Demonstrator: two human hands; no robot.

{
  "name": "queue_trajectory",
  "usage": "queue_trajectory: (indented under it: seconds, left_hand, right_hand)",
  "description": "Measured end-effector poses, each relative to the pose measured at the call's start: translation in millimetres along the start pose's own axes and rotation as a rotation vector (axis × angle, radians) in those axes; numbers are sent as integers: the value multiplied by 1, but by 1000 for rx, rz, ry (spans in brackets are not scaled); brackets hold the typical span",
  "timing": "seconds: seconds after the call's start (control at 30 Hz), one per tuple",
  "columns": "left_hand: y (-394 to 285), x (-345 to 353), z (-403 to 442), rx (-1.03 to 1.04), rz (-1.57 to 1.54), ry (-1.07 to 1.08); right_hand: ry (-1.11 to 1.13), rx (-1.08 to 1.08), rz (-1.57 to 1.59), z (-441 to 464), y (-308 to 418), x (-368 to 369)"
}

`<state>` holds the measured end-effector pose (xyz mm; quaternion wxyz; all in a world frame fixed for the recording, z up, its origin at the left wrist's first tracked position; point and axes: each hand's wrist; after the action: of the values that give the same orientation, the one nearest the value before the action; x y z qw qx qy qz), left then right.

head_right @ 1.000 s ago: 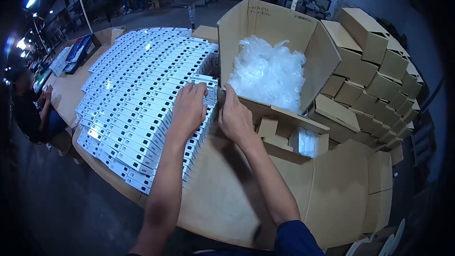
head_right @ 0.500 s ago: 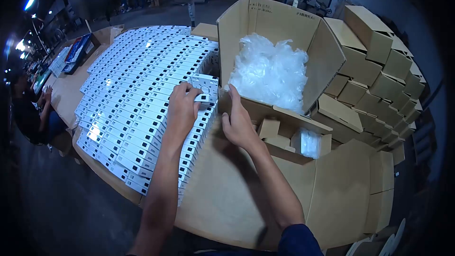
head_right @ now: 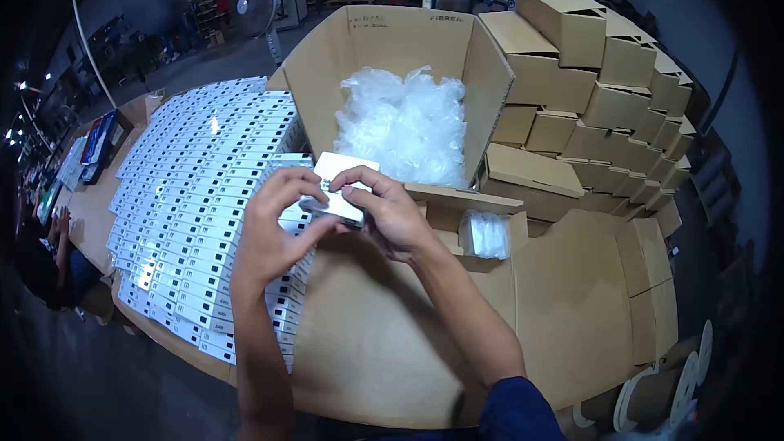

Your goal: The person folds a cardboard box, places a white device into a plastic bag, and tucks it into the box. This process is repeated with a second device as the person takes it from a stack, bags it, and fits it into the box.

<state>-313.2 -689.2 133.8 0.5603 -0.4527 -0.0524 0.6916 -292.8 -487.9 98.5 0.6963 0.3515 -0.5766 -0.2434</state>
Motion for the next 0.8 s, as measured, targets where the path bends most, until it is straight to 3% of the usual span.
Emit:
queue_trajectory:
  seconds: [0.07, 0.17, 0.27, 0.37, 0.47, 0.57, 0.6, 0.7, 0.8]
  left_hand:
    - [12, 13, 21, -37, -92, -27]
    - [34, 35, 68, -49, 72, -7]
    - [66, 64, 128, 244, 309, -44]
    - [93, 100, 188, 236, 246, -64]
    - [115, 141, 223, 290, 350, -133]
    - [152, 173, 247, 287, 401, -42]
    - [146, 169, 261, 205, 435, 85]
    - [129, 157, 273, -51, 144, 14]
    - [124, 139, 282, -119, -269, -40]
  right_hand:
    - [-48, -63, -170, -2, 17, -6]
    - [-142, -181, -511, -1, 51, -16]
    - [-300, -353, -915, 11, 78, -40]
    - [-416, -387, -1110, 23, 101, -62]
    - [-496, -440, -971, 38, 107, -79]
    - [-493, -376, -683, 46, 112, -80]
    - [-480, -403, -671, 50, 112, -84]
    - [-524, -437, -700, 54, 118, -87]
    - [-493, -473, -585, 56, 122, -85]
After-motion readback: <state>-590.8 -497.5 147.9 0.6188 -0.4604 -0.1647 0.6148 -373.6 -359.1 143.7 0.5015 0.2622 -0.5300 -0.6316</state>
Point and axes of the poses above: each hand's wrist, its own z-axis towards the middle knuckle, its own x-axis out of the palm, y = z × x, and after that the axes turned 9 degrees about z, right-handed
